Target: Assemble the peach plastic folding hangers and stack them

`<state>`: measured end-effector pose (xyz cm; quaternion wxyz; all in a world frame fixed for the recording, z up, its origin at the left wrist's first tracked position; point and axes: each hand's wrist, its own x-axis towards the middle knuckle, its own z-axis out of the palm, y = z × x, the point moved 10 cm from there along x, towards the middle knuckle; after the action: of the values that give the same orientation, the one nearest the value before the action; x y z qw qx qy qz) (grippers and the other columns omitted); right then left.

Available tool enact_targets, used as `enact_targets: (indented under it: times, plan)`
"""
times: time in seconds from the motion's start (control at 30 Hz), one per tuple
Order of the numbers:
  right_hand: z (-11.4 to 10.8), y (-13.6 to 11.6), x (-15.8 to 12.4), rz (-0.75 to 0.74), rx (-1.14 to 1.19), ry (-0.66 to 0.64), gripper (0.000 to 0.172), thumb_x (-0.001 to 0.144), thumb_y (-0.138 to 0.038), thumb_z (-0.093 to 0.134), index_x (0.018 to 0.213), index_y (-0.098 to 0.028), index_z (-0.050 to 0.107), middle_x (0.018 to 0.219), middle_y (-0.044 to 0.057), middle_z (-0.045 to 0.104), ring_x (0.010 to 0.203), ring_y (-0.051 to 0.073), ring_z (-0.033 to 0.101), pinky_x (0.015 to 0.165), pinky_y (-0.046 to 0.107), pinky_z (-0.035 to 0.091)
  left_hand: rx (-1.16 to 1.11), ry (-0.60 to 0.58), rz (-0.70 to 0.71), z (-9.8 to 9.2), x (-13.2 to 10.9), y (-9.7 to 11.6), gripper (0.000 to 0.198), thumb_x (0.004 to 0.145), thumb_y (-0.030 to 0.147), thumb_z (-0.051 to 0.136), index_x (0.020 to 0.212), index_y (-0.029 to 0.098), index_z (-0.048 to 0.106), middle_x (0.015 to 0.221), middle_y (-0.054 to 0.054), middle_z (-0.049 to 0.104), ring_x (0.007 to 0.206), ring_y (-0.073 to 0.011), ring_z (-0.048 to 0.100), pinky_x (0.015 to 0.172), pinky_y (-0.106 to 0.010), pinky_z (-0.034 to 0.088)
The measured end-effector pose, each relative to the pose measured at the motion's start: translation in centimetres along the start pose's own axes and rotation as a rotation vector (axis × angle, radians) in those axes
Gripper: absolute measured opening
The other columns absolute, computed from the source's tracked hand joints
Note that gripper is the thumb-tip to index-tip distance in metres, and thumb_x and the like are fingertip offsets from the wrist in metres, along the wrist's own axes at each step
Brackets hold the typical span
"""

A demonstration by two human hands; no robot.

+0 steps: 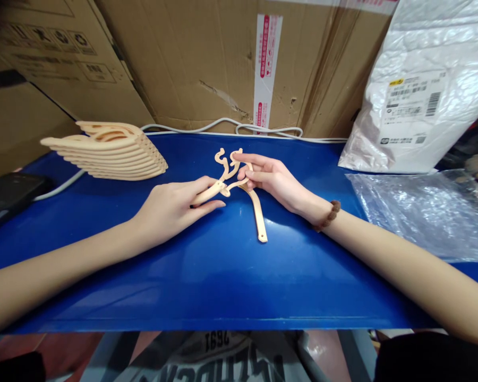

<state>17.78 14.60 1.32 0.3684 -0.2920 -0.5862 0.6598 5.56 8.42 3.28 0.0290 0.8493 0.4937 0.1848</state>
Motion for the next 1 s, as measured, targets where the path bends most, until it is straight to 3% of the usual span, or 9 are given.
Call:
enact_targets:
  times: [0.13,0.23,0.37,0.5,0.6,0.7,0.83,1.0]
  plan:
    - [0.7,0.2,0.1,-0.017,0.001,-0.072,0.028,0.082,-0.008,0.06,0.108,-0.018,0.066,0.081,-0.001,0.063,0.065,0.007,0.05,0.064,0.022,0.042,-0.014,0.027,0.052,-0.3,-0.1,0.7,0.018,0.097,0.038,0.053,0.105,0.023,0.06,0.09,0.003,0.07,0.075,-0.0158,0.066,0.056,-0.025,0.032]
    - [0.9,0.2,0.1,-0.045,-0.052,-0.096,0.026,0.084,-0.012,0.061,0.109,-0.019,0.065,0.085,-0.001,0.064,0.069,0.008,0.052,0.064,0.021,0.041,-0.035,0.047,0.076,-0.5,-0.1,0.8,0.026,0.098,0.043,0.049,0.094,0.021,0.061,0.084,0.002,0.067,0.073,-0.0151,0.063,0.056,-0.025,0.03]
    - [1.0,-0.4,-0.3,-0.105,-0.295,-0.051,0.018,0.085,-0.026,0.067,0.101,-0.019,0.068,0.095,0.002,0.067,0.078,0.011,0.057,0.072,0.025,0.044,-0.035,0.062,0.103,-0.5,-0.3,1.0,0.033,0.099,0.044,0.045,0.086,0.018,0.06,0.079,0.001,0.065,0.068,-0.0145,0.061,0.054,-0.025,0.028]
    - [1.3,-1.0,-0.8,-0.142,-0.508,0.0,0.023,0.084,-0.038,0.068,0.099,-0.02,0.071,0.086,0.0,0.068,0.074,0.013,0.057,0.07,0.027,0.044,-0.021,0.079,0.114,-0.8,-0.5,1.3,0.032,0.1,0.045,0.045,0.086,0.019,0.06,0.079,0.0,0.066,0.069,-0.015,0.063,0.053,-0.025,0.028]
    - [0.8,-0.8,-0.7,-0.123,-0.426,0.023,0.024,0.079,-0.04,0.073,0.092,-0.02,0.073,0.091,0.002,0.071,0.08,0.015,0.061,0.073,0.028,0.046,-0.008,0.046,0.06,-0.5,-0.3,1.0,0.026,0.098,0.045,0.047,0.098,0.022,0.058,0.085,0.001,0.069,0.071,-0.0164,0.066,0.052,-0.024,0.03]
    - [-0.6,-0.6,-0.4,-0.108,-0.285,0.106,0.023,0.074,-0.039,0.077,0.088,-0.021,0.074,0.086,0.001,0.071,0.077,0.013,0.061,0.073,0.027,0.047,0.017,0.001,-0.04,-0.1,-0.1,0.3,0.035,0.095,0.049,0.05,0.117,0.022,0.049,0.097,-0.001,0.071,0.076,-0.02,0.068,0.053,-0.025,0.033]
    - [-2.1,-0.4,-0.1,-0.102,-0.213,0.202,0.024,0.072,-0.036,0.079,0.09,-0.02,0.075,0.072,-0.003,0.065,0.062,0.007,0.05,0.061,0.024,0.039,0.019,-0.041,-0.095,0.2,0.0,-0.1,0.029,0.098,0.044,0.039,0.113,0.02,0.048,0.094,-0.003,0.069,0.074,-0.0204,0.067,0.054,-0.026,0.034]
    - [-2.2,-0.5,-0.1,-0.116,-0.186,0.191,0.024,0.073,-0.034,0.079,0.092,-0.02,0.075,0.071,-0.004,0.062,0.061,0.006,0.046,0.06,0.024,0.036,0.04,-0.027,-0.093,0.2,0.0,-0.1,0.025,0.101,0.037,0.033,0.11,0.019,0.048,0.088,-0.003,0.066,0.078,-0.0213,0.066,0.057,-0.027,0.036]
